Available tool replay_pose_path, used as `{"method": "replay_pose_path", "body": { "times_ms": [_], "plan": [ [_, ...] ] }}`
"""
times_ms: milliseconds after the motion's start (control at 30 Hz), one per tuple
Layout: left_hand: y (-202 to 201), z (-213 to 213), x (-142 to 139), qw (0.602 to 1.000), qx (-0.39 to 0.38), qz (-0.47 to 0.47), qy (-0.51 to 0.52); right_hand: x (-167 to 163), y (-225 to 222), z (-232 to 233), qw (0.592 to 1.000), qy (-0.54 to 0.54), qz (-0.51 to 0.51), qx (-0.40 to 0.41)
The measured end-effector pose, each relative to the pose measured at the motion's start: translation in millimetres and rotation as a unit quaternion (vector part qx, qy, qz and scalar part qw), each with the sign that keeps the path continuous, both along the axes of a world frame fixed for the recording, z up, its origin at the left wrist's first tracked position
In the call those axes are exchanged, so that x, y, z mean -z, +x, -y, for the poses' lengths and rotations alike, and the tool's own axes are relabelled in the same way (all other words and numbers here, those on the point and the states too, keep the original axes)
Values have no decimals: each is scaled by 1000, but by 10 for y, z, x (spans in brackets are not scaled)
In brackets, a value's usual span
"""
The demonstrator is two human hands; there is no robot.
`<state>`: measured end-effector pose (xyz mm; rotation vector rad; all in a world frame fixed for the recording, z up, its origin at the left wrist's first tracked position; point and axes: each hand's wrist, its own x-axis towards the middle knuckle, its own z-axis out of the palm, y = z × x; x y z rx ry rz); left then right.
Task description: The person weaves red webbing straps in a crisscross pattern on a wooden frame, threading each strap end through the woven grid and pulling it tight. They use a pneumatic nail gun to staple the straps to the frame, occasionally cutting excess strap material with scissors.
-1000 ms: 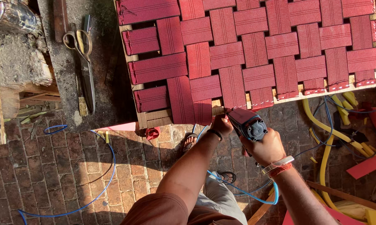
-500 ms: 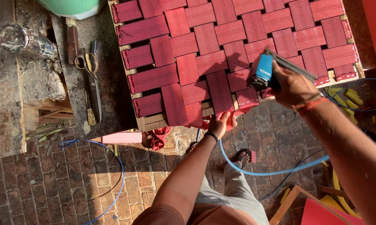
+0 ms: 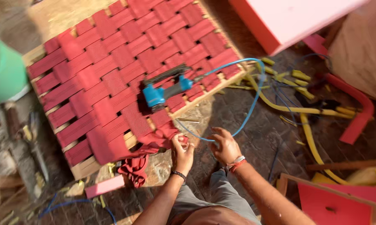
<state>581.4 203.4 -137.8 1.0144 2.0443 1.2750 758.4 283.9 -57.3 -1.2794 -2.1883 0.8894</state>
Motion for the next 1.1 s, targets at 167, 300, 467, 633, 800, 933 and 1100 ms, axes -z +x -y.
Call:
{"method": "replay_pose_path", "body": {
  "times_ms": [167, 300, 467, 633, 800, 933, 1100],
  "plan": [
    [1183, -727, 183, 967, 245, 61, -13, 37, 1549, 508, 977, -102, -11, 186],
    [1917, -998, 360, 913, 398, 45, -75, 260, 2364, 837, 955, -130, -55, 260],
    [2593, -910, 768, 837, 510, 51, -194, 684, 2979, 1249, 940, -188, -139, 247],
    [2832, -766, 1081, 759, 549, 38, -348, 854, 3398, 1297, 913, -294, -154, 237],
    [2454, -716, 829, 750, 559, -96, -340, 603, 3449, 1163, 906, -293, -146, 268],
    [2206, -677, 556, 784, 510, -52, -349, 427, 3453, 861, 897, -346, -132, 240],
    [1861, -600, 280, 792, 407, -59, -451, 247, 3351, 537, 912, -341, -97, 208]
  ]
}}
